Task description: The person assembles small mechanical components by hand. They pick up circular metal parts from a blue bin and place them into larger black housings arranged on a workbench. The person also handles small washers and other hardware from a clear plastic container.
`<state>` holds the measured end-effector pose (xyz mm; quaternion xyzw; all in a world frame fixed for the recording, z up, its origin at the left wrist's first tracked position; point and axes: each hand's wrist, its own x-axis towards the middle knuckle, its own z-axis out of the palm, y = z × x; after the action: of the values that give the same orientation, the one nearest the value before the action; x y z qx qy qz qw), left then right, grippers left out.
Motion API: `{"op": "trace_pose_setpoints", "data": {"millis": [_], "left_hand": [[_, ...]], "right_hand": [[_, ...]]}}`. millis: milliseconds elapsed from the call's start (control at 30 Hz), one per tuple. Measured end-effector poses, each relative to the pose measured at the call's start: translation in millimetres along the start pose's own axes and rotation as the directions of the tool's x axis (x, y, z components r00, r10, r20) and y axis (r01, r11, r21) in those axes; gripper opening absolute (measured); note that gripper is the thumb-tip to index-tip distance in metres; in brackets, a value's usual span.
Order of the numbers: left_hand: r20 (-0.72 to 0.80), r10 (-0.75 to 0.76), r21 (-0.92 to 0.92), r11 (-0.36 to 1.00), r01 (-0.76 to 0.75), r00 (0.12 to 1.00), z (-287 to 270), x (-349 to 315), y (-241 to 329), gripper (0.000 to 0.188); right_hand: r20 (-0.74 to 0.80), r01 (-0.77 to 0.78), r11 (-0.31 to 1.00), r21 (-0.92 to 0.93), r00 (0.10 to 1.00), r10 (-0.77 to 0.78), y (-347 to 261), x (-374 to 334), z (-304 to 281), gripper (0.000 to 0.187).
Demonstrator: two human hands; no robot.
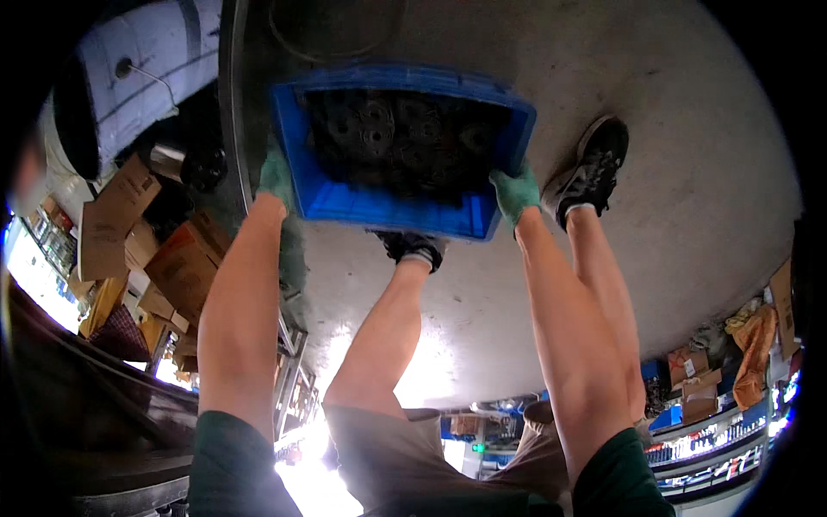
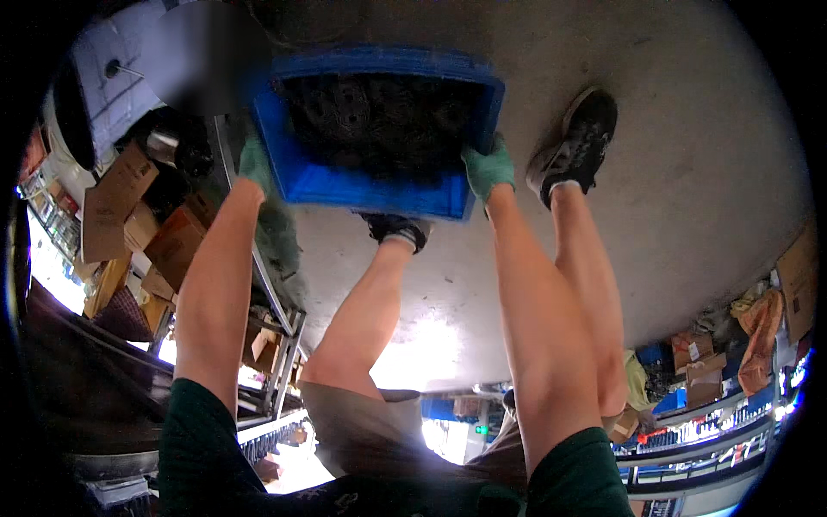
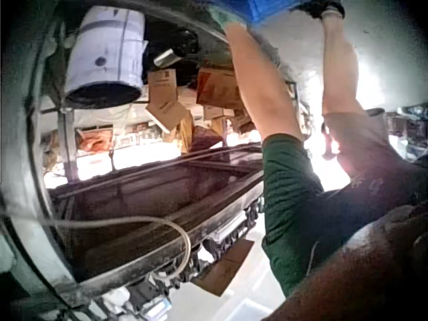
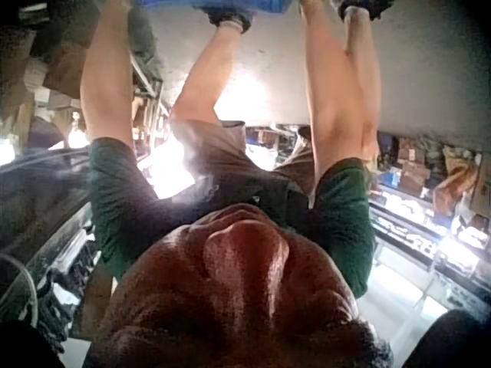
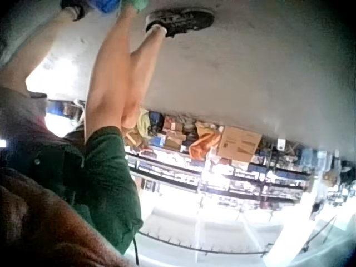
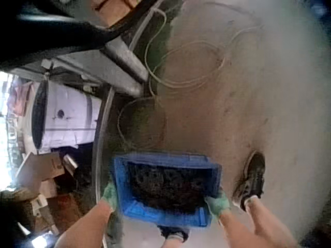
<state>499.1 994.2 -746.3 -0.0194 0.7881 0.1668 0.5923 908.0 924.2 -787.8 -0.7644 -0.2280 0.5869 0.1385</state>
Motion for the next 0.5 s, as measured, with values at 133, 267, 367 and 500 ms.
{"op": "trace_pose_setpoints", "data": {"millis": [133, 267, 367, 500], "left_hand": [[0.033, 0.098, -0.117, 0.989, -0.093, 0.995, 5.2, -67.2, 8.6, 0.073], [0.107, 0.274, -0.251, 0.938, -0.240, 0.956, 51.1, -245.7, 56.1, 0.073], [0.086, 0.284, -0.199, 0.944, -0.263, 0.955, 44.7, -385.3, 84.9, 0.069], [0.086, 0.307, -0.349, 0.901, -0.259, 0.948, 81.6, -573.9, 147.3, 0.066]], "right_hand": [[0.031, -0.028, 0.982, 0.186, 0.999, 0.023, -34.1, -27.4, -45.7, 0.042], [0.062, 0.007, 0.989, -0.148, 0.998, 0.002, -114.9, -110.4, -150.6, 0.045], [0.092, 0.076, 0.994, -0.076, 0.993, -0.069, -222.4, -208.4, -252.7, 0.049], [0.156, 0.200, 0.928, -0.313, 0.975, -0.158, -341.4, -347.9, -391.2, 0.071]]}}
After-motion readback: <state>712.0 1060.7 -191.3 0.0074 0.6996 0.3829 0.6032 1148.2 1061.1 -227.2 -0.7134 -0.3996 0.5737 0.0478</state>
